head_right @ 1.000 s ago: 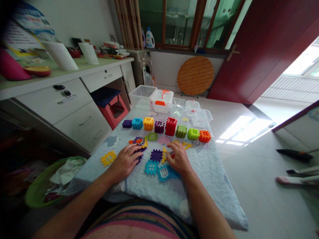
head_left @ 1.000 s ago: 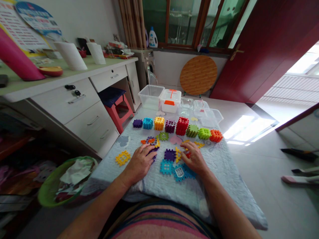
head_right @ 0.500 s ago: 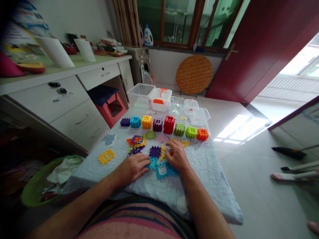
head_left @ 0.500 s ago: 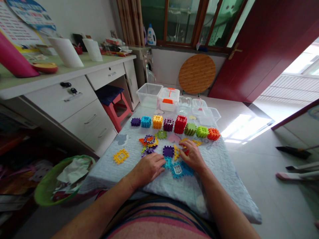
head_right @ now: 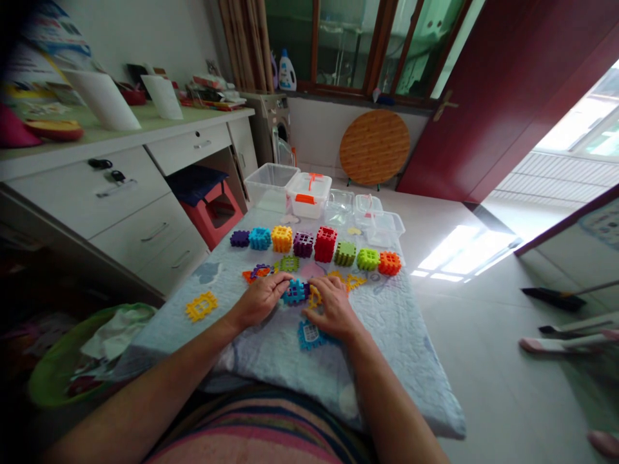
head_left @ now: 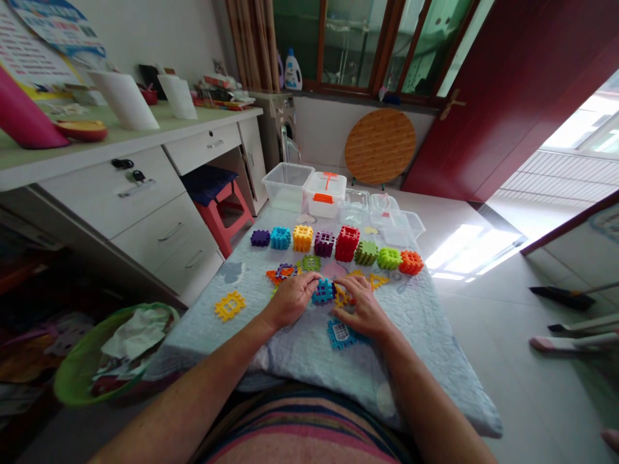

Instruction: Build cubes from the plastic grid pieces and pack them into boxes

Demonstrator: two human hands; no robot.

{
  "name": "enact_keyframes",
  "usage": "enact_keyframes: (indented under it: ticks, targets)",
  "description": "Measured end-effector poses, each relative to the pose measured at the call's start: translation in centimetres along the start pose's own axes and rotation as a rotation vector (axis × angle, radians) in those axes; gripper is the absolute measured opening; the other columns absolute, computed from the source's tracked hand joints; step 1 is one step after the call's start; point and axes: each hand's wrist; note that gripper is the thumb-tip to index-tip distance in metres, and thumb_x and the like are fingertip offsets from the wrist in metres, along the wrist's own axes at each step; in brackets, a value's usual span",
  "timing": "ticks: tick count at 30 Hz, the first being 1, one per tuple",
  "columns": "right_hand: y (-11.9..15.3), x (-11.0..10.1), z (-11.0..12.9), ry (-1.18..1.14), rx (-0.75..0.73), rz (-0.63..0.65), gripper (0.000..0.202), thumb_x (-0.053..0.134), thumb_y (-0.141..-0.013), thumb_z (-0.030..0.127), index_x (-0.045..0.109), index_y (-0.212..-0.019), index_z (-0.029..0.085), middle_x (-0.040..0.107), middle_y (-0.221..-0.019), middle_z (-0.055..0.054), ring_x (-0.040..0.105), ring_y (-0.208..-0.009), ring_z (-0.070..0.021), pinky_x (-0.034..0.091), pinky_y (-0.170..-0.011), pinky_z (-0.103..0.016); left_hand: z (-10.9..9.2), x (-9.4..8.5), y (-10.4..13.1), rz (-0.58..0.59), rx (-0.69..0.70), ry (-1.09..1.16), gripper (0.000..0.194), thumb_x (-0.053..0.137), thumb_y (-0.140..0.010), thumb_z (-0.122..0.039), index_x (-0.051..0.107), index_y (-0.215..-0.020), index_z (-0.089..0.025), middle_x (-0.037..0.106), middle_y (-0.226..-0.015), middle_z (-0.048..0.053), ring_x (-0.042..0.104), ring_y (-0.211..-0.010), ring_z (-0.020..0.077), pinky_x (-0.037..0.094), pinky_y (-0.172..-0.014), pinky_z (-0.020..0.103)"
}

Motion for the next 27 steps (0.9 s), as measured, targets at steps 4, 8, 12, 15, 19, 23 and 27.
enact_keyframes:
  ticks: [4,8,12,15,19,23,27]
  targets:
    - [-0.2,0.9,-0.5,0.048,-0.032,0.026,0.026,0.065,-0.085,0.024,0.068,-0.111,0.026,0.068,-0.112,-0.005,0.052,-0.103,-0.0243,0.041,-0.092,-0.042,0.3,0.5,-0.5,0.013,-0.05,0.101,0.03,0.04,-0.096,-0.035,0.065,-0.101,-0.019,0.069,-0.087,0.002,0.064,-0.081,0.0168,0.047,-0.073,0.027]
    - [-0.3,1.1,-1.3,0.105,-0.009,-0.101,0.021,0.055,-0.092,0.021,0.072,-0.103,0.026,0.068,-0.101,-0.006,0.053,-0.094,-0.0222,0.041,-0.087,-0.039,0.7,0.4,-0.6,0.002,-0.121,0.223,0.034,0.04,-0.096,-0.039,0.066,-0.102,-0.018,0.067,-0.078,0.001,0.062,-0.072,0.0158,0.047,-0.066,0.026]
    - [-0.2,0.8,-1.6,0.165,0.072,-0.234,0.023,0.051,-0.095,0.025,0.073,-0.103,0.025,0.063,-0.091,-0.007,0.052,-0.087,-0.0224,0.043,-0.081,-0.038,0.6,0.4,-0.3,0.063,-0.079,0.133,0.03,0.042,-0.096,-0.033,0.066,-0.105,-0.019,0.069,-0.085,0.003,0.064,-0.078,0.0169,0.049,-0.073,0.028]
    - [-0.1,0.7,-1.5,0.184,0.102,-0.24,0.027,0.051,-0.091,0.021,0.07,-0.11,0.023,0.063,-0.092,-0.007,0.053,-0.089,-0.0237,0.043,-0.083,-0.039,0.3,0.9,0.1,0.082,0.059,-0.113,0.024,0.047,-0.092,-0.023,0.067,-0.105,-0.019,0.069,-0.105,0.007,0.062,-0.098,0.0216,0.047,-0.09,0.036]
    - [-0.2,0.9,-1.5,0.122,0.085,-0.181,0.042,0.052,-0.078,0.009,0.064,-0.117,0.019,0.065,-0.1,-0.008,0.054,-0.093,-0.0246,0.044,-0.087,-0.041,-0.7,1.5,0.9,-0.08,0.17,-0.395,0.027,0.048,-0.09,-0.017,0.065,-0.11,-0.018,0.059,-0.126,0.011,0.049,-0.119,0.0278,0.036,-0.105,0.047]
    - [-0.2,0.8,-1.9,0.09,0.093,-0.2,0.037,0.05,-0.075,0.008,0.066,-0.106,0.018,0.066,-0.093,-0.007,0.055,-0.089,-0.0242,0.044,-0.085,-0.04,-2.5,1.8,2.0,0.122,0.292,-0.389,0.029,0.058,-0.089,-0.036,0.062,-0.112,-0.019,0.064,-0.112,0.009,0.053,-0.108,0.0255,0.042,-0.098,0.042]
    - [-0.2,0.7,-2.5,0.079,0.102,-0.217,0.031,0.051,-0.076,0.009,0.067,-0.1,0.02,0.066,-0.092,-0.007,0.056,-0.089,-0.0236,0.045,-0.086,-0.04,-3.7,2.8,2.5,0.343,0.306,-0.474,0.053,0.073,-0.073,-0.054,0.061,-0.111,-0.019,0.064,-0.108,0.01,0.055,-0.101,0.0292,0.045,-0.087,0.043]
Point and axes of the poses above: each hand's wrist, its own y-axis away from the middle knuckle, its own x-axis out of the palm, z = x × y
